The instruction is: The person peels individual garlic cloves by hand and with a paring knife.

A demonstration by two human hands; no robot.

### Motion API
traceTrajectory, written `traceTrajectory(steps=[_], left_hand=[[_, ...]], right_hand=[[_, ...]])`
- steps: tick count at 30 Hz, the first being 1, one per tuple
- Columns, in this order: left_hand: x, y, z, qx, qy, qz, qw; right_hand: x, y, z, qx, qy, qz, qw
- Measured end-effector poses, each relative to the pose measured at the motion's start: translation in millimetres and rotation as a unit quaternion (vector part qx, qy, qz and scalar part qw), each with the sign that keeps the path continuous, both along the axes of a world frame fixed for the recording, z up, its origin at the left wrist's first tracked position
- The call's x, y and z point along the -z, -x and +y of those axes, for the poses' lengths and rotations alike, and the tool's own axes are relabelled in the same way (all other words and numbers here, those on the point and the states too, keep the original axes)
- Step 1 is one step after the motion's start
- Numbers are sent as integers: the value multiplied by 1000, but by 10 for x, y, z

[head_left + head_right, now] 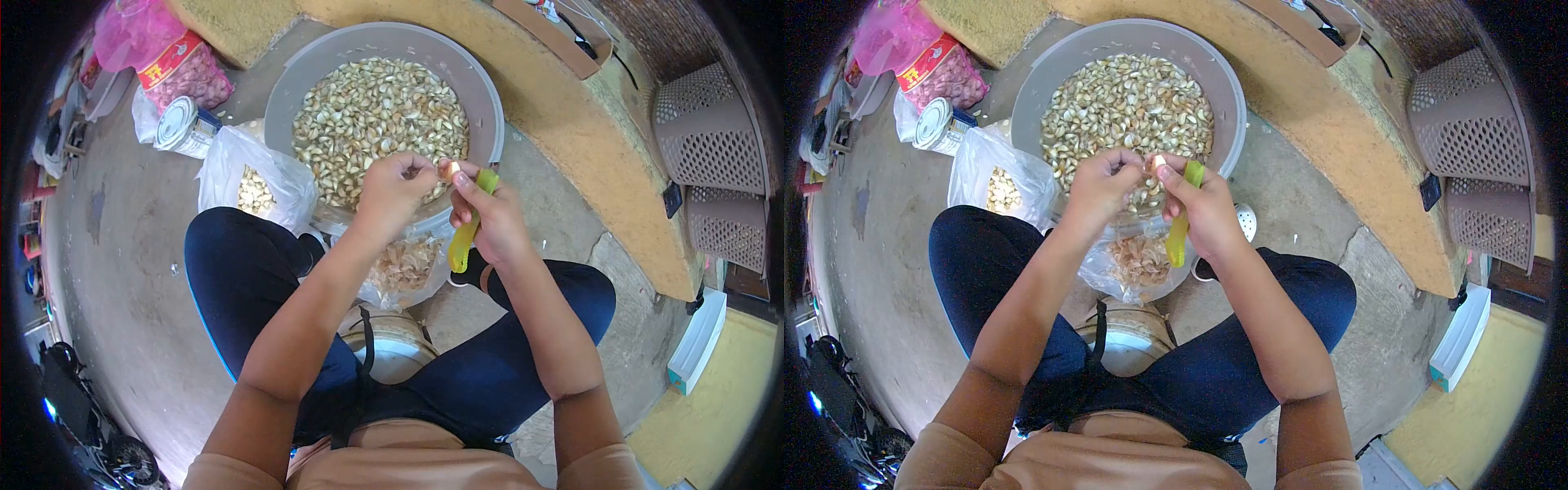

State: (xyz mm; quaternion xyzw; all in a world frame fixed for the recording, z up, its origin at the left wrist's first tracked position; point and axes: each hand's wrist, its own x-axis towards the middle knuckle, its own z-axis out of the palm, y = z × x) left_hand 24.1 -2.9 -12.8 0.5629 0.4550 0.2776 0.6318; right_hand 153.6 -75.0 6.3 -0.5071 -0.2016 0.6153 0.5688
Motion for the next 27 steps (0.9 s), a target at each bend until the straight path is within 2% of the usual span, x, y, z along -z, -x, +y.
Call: traceTrajectory(steps=[4,7,11,14,16,20,22,27], left_hand=[[42,7,33,-11,-38,-1,999],[34,24,63,-5,-15,-6,1000],[-8,22,71,14,-7,-10,1000],[-37,46,87,13,-29,1,999],[-83,76,92,48,-122,2,991],[-195,101,88,117,-240,34,963],[-285,119,90,160,-252,63,952],[-274,143,85,220,-268,76,935]], right_hand=[[55,-53,6,-16,-9,66,998],[-17,-27,7,-16,15,-55,998],[-59,-47,11,-63,21,-256,964],[-58,-79,2,-84,-1,-343,936],[-34,-128,8,-96,-25,-400,911],[-102,-190,9,-138,-55,-418,896],[-61,-215,1,-140,-59,-392,907],[-219,-266,-10,-175,29,-311,934]])
